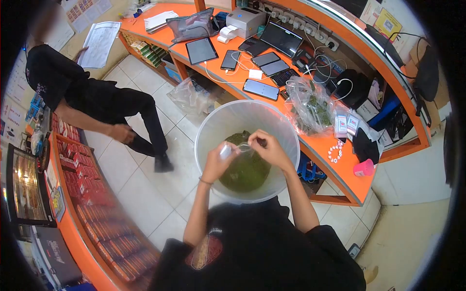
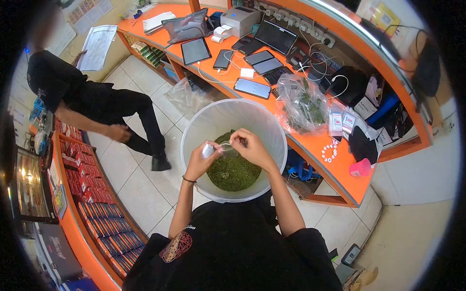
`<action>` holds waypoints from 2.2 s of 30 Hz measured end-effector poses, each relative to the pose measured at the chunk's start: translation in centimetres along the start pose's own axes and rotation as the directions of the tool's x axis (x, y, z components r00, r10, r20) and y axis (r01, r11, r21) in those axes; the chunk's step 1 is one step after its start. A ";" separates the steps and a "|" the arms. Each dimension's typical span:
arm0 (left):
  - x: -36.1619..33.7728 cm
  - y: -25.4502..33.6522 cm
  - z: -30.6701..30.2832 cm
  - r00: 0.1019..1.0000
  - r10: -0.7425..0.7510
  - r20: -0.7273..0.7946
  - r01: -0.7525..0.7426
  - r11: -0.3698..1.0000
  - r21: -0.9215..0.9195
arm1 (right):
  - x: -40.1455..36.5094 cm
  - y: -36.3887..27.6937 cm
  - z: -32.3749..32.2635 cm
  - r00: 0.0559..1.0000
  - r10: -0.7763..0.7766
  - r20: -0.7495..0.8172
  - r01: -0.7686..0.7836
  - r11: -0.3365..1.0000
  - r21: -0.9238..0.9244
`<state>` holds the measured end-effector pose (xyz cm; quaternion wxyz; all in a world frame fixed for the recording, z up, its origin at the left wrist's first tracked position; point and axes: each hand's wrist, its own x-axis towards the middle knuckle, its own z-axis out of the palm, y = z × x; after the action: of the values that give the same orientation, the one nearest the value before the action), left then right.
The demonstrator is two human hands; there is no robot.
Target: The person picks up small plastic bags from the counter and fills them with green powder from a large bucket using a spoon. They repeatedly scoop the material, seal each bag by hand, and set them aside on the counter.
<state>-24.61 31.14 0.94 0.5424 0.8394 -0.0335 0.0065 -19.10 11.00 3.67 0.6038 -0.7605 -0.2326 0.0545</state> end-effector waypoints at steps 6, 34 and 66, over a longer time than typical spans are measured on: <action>0.0 0.7 0.3 1.000 -0.016 -0.024 0.005 0.912 -0.410 | -1.3 -0.7 1.0 0.980 0.192 0.047 -0.198 0.958 0.208; -1.0 2.0 0.2 0.999 0.000 -0.053 -0.016 0.954 -0.299 | -2.6 -1.1 3.9 0.973 -0.090 -0.213 0.086 0.996 -0.029; 11.7 14.5 5.4 0.873 0.460 -0.160 -0.474 0.879 -0.058 | -7.5 2.1 2.4 0.968 0.180 -0.174 -0.228 0.922 -0.313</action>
<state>-14.02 19.72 12.45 0.5653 0.7768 -0.1970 0.1955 -26.02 9.64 -0.45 0.4736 -0.8730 -0.1141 0.0232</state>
